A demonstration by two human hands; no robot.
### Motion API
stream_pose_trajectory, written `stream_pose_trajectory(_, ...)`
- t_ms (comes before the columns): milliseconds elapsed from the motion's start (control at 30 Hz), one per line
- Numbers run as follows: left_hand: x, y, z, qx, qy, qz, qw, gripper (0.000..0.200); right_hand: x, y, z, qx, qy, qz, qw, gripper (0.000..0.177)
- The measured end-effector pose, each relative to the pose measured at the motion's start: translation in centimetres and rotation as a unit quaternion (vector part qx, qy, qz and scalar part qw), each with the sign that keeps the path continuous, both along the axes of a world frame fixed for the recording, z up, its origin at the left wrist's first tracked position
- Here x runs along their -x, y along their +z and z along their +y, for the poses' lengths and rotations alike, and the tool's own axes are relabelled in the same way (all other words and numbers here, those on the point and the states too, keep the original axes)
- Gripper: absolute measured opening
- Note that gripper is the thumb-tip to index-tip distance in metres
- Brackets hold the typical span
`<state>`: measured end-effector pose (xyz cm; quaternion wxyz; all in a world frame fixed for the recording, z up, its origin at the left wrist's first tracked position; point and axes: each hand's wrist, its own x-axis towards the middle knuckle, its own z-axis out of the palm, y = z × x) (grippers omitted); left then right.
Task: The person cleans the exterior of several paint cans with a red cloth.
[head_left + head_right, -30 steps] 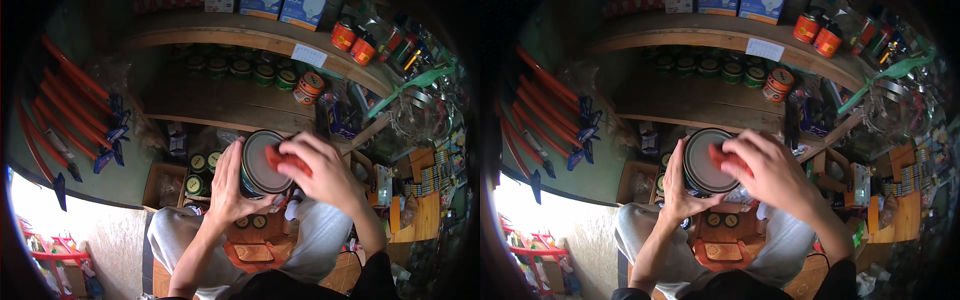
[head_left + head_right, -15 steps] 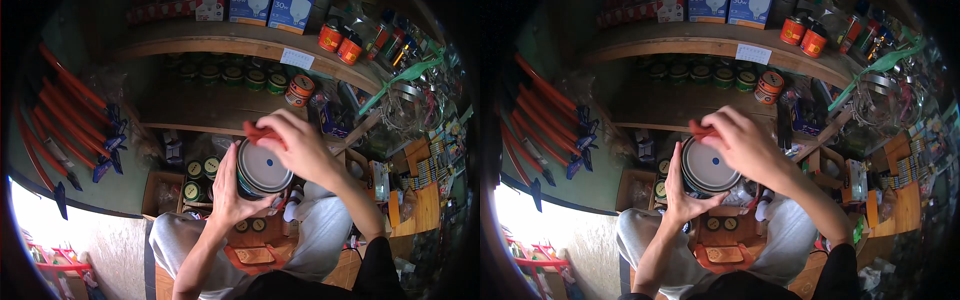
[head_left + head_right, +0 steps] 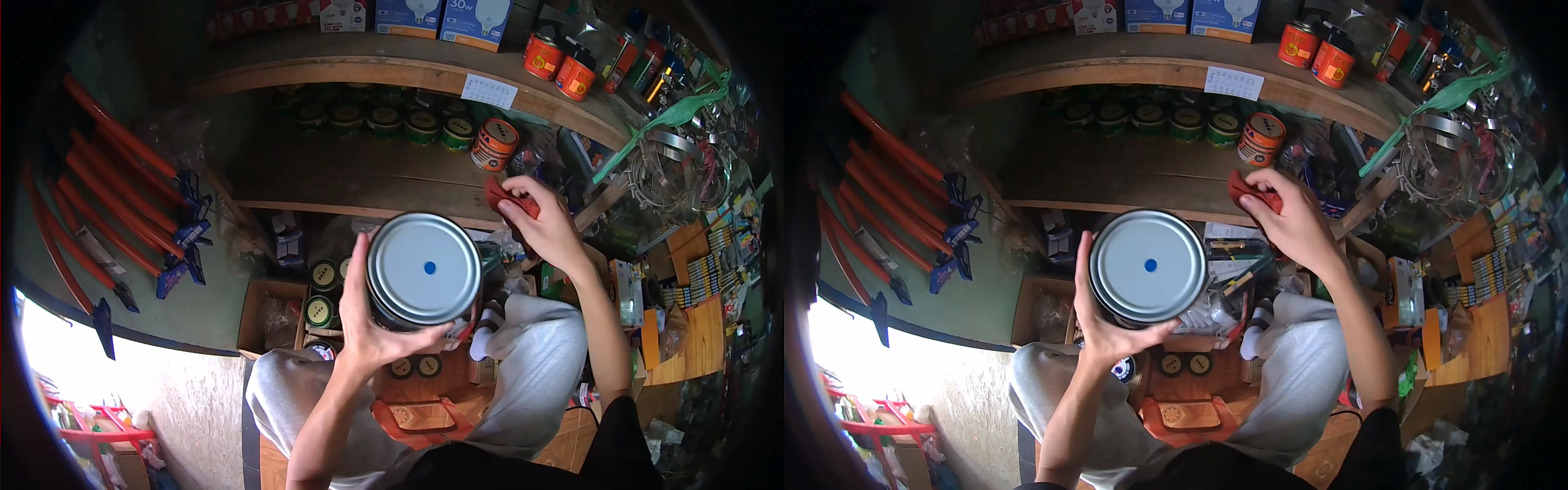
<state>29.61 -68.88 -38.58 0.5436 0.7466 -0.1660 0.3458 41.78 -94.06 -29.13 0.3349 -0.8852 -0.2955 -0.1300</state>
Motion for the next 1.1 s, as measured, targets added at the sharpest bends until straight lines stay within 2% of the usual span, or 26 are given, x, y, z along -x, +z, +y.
stream_pose_trajectory(100, 0.0, 0.0, -0.7, -0.015, -0.011, 0.000, 1.000, 0.136, 0.7, -1.3, -0.9, -0.107, 0.005, 0.158, 0.982, 0.031)
stream_pose_trajectory(200, 0.2, 0.3, -1.1, -0.059, 0.018, 0.011, 0.998, 0.134, 2.7, 0.8, -0.8, -0.106, 0.088, 0.174, 0.975, 0.038)
stream_pose_trajectory(233, 0.2, 0.3, -1.1, -0.078, 0.034, 0.008, 0.996, 0.133, 3.8, 2.8, -1.0, -0.036, 0.090, 0.203, 0.974, 0.047)
stream_pose_trajectory(267, 0.1, 0.4, -1.2, -0.096, 0.049, 0.006, 0.994, 0.133, 5.2, 5.4, -0.2, 0.097, 0.056, 0.219, 0.969, 0.054)
stream_pose_trajectory(300, 0.0, 0.5, -1.3, -0.118, 0.060, -0.018, 0.991, 0.128, 6.2, 6.9, 0.5, 0.142, 0.081, 0.204, 0.965, 0.065)
stream_pose_trajectory(400, -0.1, 0.2, -1.6, -0.157, 0.069, -0.049, 0.984, 0.115, 7.3, 6.2, 2.0, 0.196, 0.177, 0.132, 0.955, 0.103)
stream_pose_trajectory(467, 0.1, 0.4, -1.8, -0.167, 0.058, -0.062, 0.982, 0.107, 8.0, 6.8, 3.6, 0.217, 0.178, 0.201, 0.938, 0.119)
stream_pose_trajectory(567, 0.7, 0.9, -1.7, -0.215, 0.041, -0.069, 0.973, 0.101, 8.1, 6.7, 5.0, 0.225, 0.183, 0.172, 0.941, 0.120)
stream_pose_trajectory(667, 1.0, 0.3, -1.9, -0.209, 0.016, -0.080, 0.974, 0.102, 7.7, 7.2, 6.1, 0.310, 0.168, 0.255, 0.900, 0.120)
stream_pose_trajectory(700, 1.2, 0.2, -1.7, -0.211, 0.011, -0.062, 0.975, 0.103, 8.0, 7.2, 6.2, 0.305, 0.163, 0.255, 0.903, 0.118)
stream_pose_trajectory(767, 1.4, 0.0, -1.7, -0.207, 0.009, -0.044, 0.977, 0.102, 8.7, 5.4, 6.1, 0.286, 0.164, 0.179, 0.927, 0.114)
stream_pose_trajectory(867, 1.4, -0.7, -1.8, -0.195, 0.011, -0.037, 0.980, 0.097, 9.4, 4.6, 5.9, 0.266, 0.126, 0.203, 0.934, 0.109)
stream_pose_trajectory(933, 1.4, -0.7, -1.7, -0.206, 0.008, -0.032, 0.978, 0.099, 9.3, 5.4, 6.7, 0.300, 0.081, 0.262, 0.913, 0.105)
stream_pose_trajectory(1000, 1.5, -0.6, -1.8, -0.209, 0.015, -0.036, 0.977, 0.100, 9.2, 3.5, 5.9, 0.248, 0.101, 0.188, 0.945, 0.097)
stream_pose_trajectory(1100, 1.7, -0.6, -2.3, -0.213, -0.012, 0.016, 0.977, 0.110, 9.0, 2.8, 5.4, 0.228, 0.085, 0.219, 0.945, 0.096)
